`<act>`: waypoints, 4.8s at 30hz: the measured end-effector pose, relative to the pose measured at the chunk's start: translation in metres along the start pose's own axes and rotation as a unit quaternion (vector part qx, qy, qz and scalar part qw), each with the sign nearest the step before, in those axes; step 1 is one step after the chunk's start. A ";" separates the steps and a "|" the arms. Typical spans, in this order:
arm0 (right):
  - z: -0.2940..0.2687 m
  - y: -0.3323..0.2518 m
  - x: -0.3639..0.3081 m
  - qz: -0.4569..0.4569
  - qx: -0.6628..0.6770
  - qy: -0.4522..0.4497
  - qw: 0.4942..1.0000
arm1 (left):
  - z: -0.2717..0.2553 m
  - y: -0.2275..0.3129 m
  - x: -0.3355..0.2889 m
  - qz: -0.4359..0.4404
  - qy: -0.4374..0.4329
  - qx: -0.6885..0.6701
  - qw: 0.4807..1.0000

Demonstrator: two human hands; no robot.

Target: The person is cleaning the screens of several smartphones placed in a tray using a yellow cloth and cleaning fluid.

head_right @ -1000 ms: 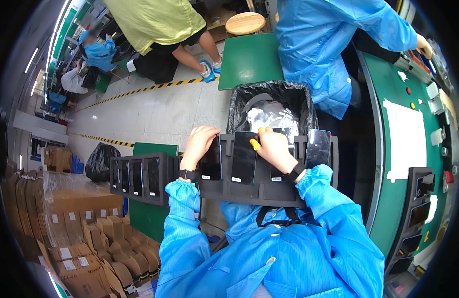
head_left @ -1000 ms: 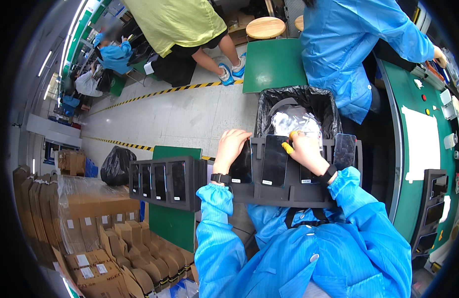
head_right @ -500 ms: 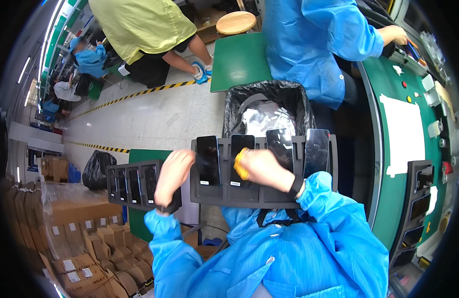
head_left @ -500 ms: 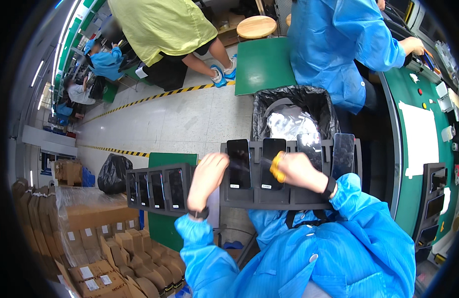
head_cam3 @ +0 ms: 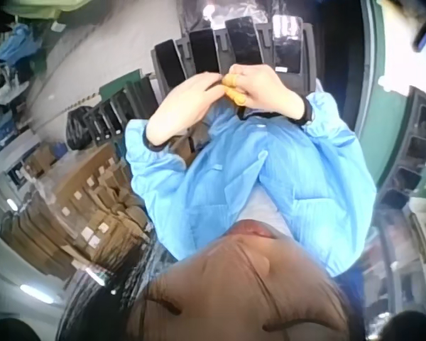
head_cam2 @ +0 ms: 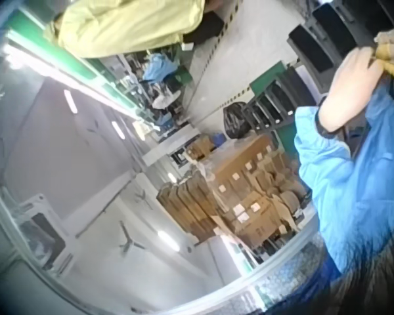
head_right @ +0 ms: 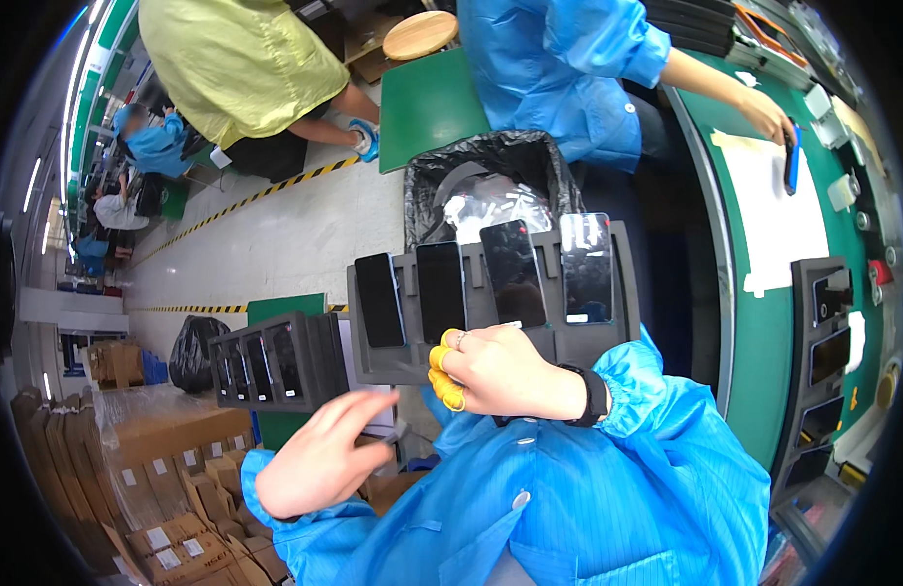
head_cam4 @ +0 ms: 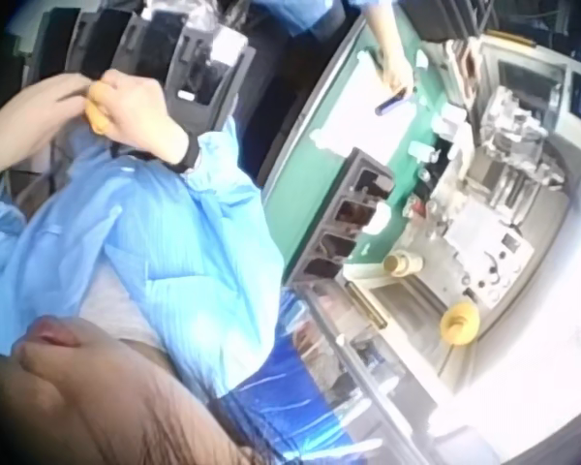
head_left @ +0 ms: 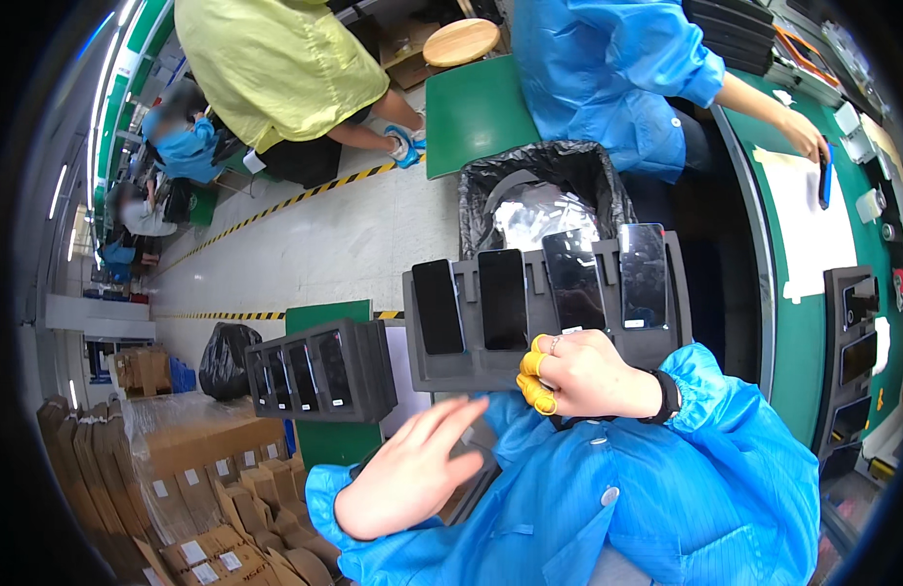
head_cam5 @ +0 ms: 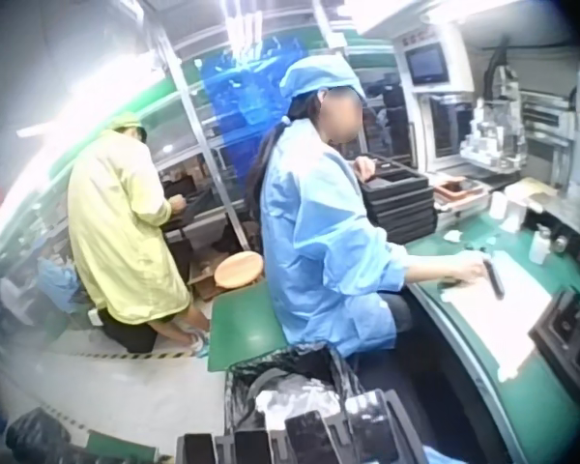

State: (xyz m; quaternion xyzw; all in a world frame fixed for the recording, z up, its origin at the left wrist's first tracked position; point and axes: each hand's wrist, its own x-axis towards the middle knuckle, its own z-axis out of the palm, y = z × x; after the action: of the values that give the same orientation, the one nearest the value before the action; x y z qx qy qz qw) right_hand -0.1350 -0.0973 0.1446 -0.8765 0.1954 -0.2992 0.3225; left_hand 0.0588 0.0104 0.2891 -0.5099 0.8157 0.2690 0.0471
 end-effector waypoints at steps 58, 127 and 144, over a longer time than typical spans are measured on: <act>-0.079 0.031 -0.101 0.215 0.107 0.157 0.958 | 0.039 -0.015 0.159 0.164 0.314 0.100 0.930; -0.096 0.224 -0.089 0.013 -0.170 -0.077 0.982 | 0.271 -0.002 0.201 -0.055 0.439 -0.039 0.896; -0.061 0.169 -0.120 -0.048 -0.073 -0.215 0.973 | 0.269 0.000 0.203 -0.073 0.436 -0.023 0.897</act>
State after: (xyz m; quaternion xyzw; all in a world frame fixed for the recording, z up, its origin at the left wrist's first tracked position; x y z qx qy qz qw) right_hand -0.2894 -0.1815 0.0187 -0.9498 0.1007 -0.1041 0.2772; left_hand -0.0910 -0.0223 -0.0107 -0.6352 0.7084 0.0343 -0.3058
